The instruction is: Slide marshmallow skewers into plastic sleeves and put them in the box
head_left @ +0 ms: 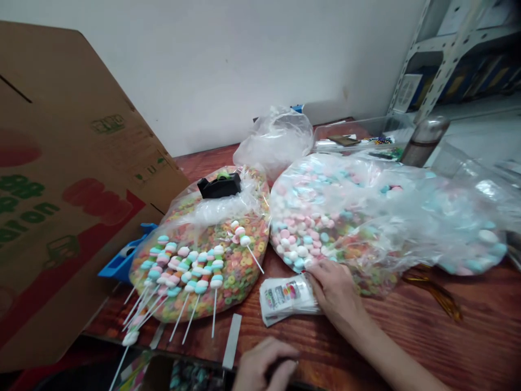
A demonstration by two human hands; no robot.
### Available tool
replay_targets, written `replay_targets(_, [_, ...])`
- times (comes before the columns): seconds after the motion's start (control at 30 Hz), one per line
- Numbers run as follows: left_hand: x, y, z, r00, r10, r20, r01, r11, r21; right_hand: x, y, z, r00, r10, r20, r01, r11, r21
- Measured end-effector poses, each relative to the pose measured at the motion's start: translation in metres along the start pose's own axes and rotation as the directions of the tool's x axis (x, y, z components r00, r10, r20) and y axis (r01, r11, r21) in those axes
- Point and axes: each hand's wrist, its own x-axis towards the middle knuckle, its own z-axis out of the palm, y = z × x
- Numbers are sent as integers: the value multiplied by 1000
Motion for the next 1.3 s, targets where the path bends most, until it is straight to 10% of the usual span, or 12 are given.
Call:
replay_targets(0.1, [37, 32, 30, 991, 65, 114, -34, 968, -249, -6, -2, -4, 982, -144, -123, 129, 984, -123])
replay_targets(0.2, [59, 34, 56, 975, -133, 180, 215, 783, -584, -11, 0, -11, 929, -303, -214, 252, 939, -234])
replay_targets(0.37, [74, 20, 81, 947, -292, 131, 293, 627, -722, -14, 11, -14, 949, -238, -205, 235, 971, -42])
replay_targets(0.5, [67, 19, 69, 962, -105, -253, 1, 924, -382, -8, 16, -3, 997, 1, -81, 7, 996, 93])
replay_targets(0.6, [64, 13, 51, 851, 248, -463, -198, 968, 154, 0, 12, 4, 999, 31, 21, -33, 997, 75])
replay_targets(0.73, [69, 1, 37, 847, 397, -354, -140, 808, 572, 3, 1, 3, 999, -30, 19, 29, 999, 25])
replay_targets(1.07, [75, 1, 29, 893, 290, -345, -72, 848, 526, -20, 15, -20, 880, -370, -297, 315, 924, -219])
replay_targets(1.23, [62, 2, 64, 765, 300, -570, -191, 951, 244, -21, 16, -50, 903, 75, -422, -72, 997, 23])
replay_targets(1.3, [60, 13, 93, 883, 215, -418, -316, 930, -189, -23, 10, -63, 900, 277, -337, -218, 955, 203])
